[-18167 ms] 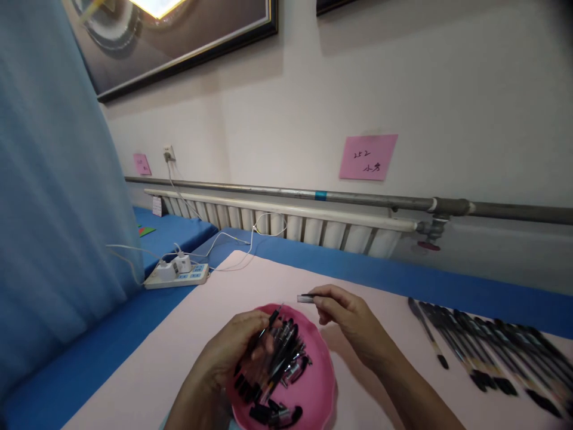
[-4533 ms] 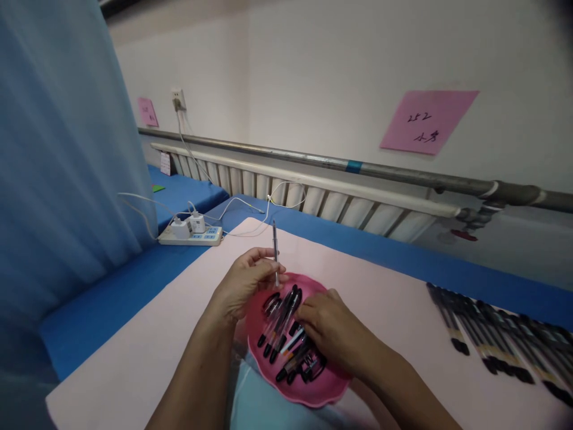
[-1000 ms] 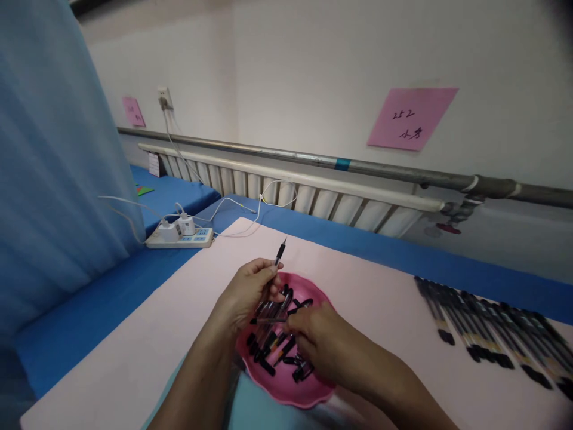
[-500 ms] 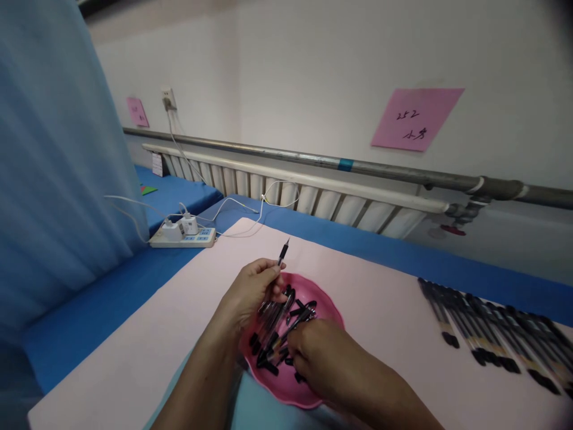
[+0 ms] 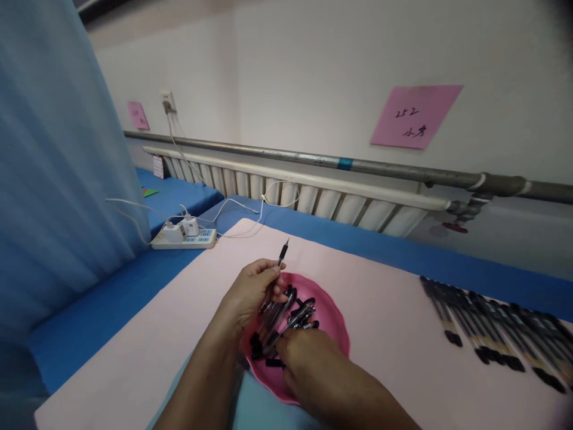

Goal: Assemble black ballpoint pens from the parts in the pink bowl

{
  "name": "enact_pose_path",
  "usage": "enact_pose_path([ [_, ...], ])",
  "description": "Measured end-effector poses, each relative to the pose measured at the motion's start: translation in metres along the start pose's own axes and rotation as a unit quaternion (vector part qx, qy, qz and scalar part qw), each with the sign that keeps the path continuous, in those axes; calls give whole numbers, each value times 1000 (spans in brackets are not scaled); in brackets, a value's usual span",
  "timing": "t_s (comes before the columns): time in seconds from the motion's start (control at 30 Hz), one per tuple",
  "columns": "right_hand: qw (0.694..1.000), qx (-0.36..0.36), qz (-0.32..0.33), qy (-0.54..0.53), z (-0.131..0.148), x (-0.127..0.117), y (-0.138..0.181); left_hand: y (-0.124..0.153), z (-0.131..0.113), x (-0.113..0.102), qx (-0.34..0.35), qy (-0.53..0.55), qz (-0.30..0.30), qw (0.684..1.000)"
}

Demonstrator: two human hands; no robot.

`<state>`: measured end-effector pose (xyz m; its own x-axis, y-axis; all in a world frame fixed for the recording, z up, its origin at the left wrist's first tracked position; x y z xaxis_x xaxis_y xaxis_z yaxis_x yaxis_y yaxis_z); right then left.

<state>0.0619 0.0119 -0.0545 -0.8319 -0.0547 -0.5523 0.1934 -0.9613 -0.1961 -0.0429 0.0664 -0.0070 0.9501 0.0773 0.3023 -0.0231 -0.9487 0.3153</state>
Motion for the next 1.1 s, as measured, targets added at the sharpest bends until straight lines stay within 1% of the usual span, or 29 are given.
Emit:
enact_pose_path([
  [0.07, 999, 0, 46, 15, 11, -8, -2, -1, 0, -1, 1, 2, -1, 1000],
  [0.1, 995, 7, 93, 28, 15, -11, -4, -1, 0, -1, 3, 4, 0, 1000],
  [0.13, 991, 33, 126, 20, 17, -15, -6, -2, 0, -2, 5, 5, 0, 1000],
  [0.2, 979, 101, 166, -66, 18, -22, -11, -3, 0, -3, 7, 7, 2, 1000],
  [0.3, 943, 191, 170, -215, 11, -29, -19, -4, 2, -4, 5, 11, 8, 1000],
  [0.37, 922, 230, 152, -272, 2, -31, -22, -4, 3, -4, 4, 13, 10, 1000],
  [0.43, 906, 251, 122, -319, -5, -33, -25, -4, 4, -3, 0, 16, 15, 1000],
  [0.53, 885, 247, 77, -388, -6, -37, -30, -3, 5, -2, -14, 38, 21, 999],
  [0.6, 871, 239, 43, -427, -5, -40, -32, -4, 4, -2, -14, 64, 11, 998],
  [0.67, 863, 232, 3, -448, -5, -44, -35, -5, 3, -3, -10, 93, 5, 996],
  [0.77, 871, 219, -48, -437, -6, -48, -37, -7, 1, -5, -8, 134, 2, 991],
  [0.83, 877, 207, -72, -427, -5, -50, -37, -8, 1, -7, -10, 151, -11, 988],
  [1.1, 905, 164, -145, -364, 13, -55, -34, -7, -1, -7, 17, 200, -42, 979],
])
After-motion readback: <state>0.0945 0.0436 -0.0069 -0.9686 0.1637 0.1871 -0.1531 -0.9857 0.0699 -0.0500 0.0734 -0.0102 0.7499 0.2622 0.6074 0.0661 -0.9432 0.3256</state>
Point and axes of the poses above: each hand's wrist, its own y-axis away from the middle knuckle, its own x-axis out of the palm, z = x × y, the point moved 5 cm from there along -y, towards the middle knuckle, and after that the axes turned 9 degrees about -z, right-handed, at the moved point
